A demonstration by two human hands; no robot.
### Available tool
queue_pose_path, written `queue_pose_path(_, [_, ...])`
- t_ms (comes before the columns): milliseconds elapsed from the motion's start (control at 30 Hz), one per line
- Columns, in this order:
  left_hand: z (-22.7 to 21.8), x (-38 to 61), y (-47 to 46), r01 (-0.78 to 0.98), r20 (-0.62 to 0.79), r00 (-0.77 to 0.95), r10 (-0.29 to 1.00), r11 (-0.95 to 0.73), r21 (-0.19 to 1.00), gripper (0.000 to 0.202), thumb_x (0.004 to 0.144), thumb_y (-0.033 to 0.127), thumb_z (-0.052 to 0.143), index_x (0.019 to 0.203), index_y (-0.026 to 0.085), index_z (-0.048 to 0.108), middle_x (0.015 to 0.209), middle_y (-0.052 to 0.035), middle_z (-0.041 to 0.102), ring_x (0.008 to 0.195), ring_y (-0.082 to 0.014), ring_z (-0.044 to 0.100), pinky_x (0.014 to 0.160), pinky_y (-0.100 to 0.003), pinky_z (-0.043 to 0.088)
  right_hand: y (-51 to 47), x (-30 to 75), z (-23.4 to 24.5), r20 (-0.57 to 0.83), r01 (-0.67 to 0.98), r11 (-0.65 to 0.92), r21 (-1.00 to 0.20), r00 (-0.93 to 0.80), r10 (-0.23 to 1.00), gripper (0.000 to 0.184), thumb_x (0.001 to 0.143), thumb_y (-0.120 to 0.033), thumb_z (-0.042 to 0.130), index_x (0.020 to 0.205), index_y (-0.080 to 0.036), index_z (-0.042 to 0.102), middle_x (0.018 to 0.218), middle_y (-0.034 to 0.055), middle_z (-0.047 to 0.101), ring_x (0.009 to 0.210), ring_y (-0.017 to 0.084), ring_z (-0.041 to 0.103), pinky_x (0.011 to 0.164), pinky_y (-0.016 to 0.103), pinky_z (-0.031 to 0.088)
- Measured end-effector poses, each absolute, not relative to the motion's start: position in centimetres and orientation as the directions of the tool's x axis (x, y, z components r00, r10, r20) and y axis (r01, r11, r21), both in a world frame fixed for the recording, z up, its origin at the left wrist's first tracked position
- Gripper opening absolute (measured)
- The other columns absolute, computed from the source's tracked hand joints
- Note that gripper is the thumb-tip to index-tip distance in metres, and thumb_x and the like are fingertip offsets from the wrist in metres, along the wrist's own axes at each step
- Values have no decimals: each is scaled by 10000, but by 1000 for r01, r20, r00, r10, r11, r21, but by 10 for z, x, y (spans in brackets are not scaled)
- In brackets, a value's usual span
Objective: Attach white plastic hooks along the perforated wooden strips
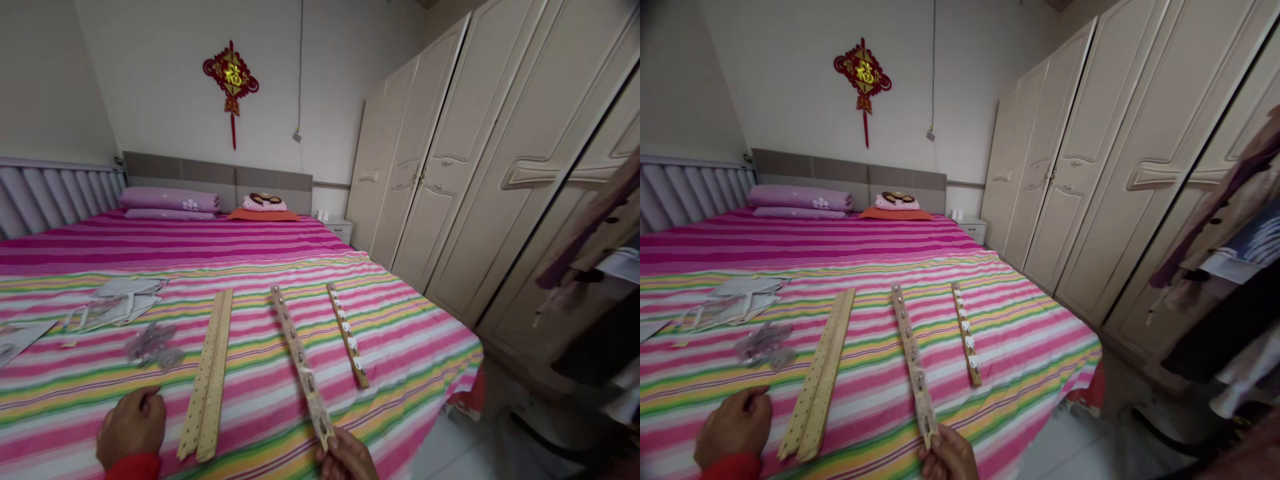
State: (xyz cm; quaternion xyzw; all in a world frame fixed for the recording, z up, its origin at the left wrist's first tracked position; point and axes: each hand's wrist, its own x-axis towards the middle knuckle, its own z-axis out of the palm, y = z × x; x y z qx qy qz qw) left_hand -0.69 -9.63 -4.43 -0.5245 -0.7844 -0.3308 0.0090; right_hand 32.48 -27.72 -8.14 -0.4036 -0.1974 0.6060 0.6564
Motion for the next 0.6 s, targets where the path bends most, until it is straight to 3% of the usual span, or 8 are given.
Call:
queue_pose_path(233, [-41,-5,-98,818,344,-458,820,237,524,238,765,254,476,874,210,682,985,-67,674,787,-230,551,631,-319,392,-261,348,-50,-214,-611,66,-789,373,903,344,569,-367,850,726,-99,702,627,68,695,456,78,524,438,179,395])
queue_pose_path(600, [-38,-6,-99,822,315,-448,837,247,513,264,760,271,469,890,204,689,1021,-88,679,812,-251,577,631,-330,404,-251,370,-52,-210,-591,125,-797,464,860,301,623,-335,822,769,-106,692,674,67,705,514,89,536,491,186,447])
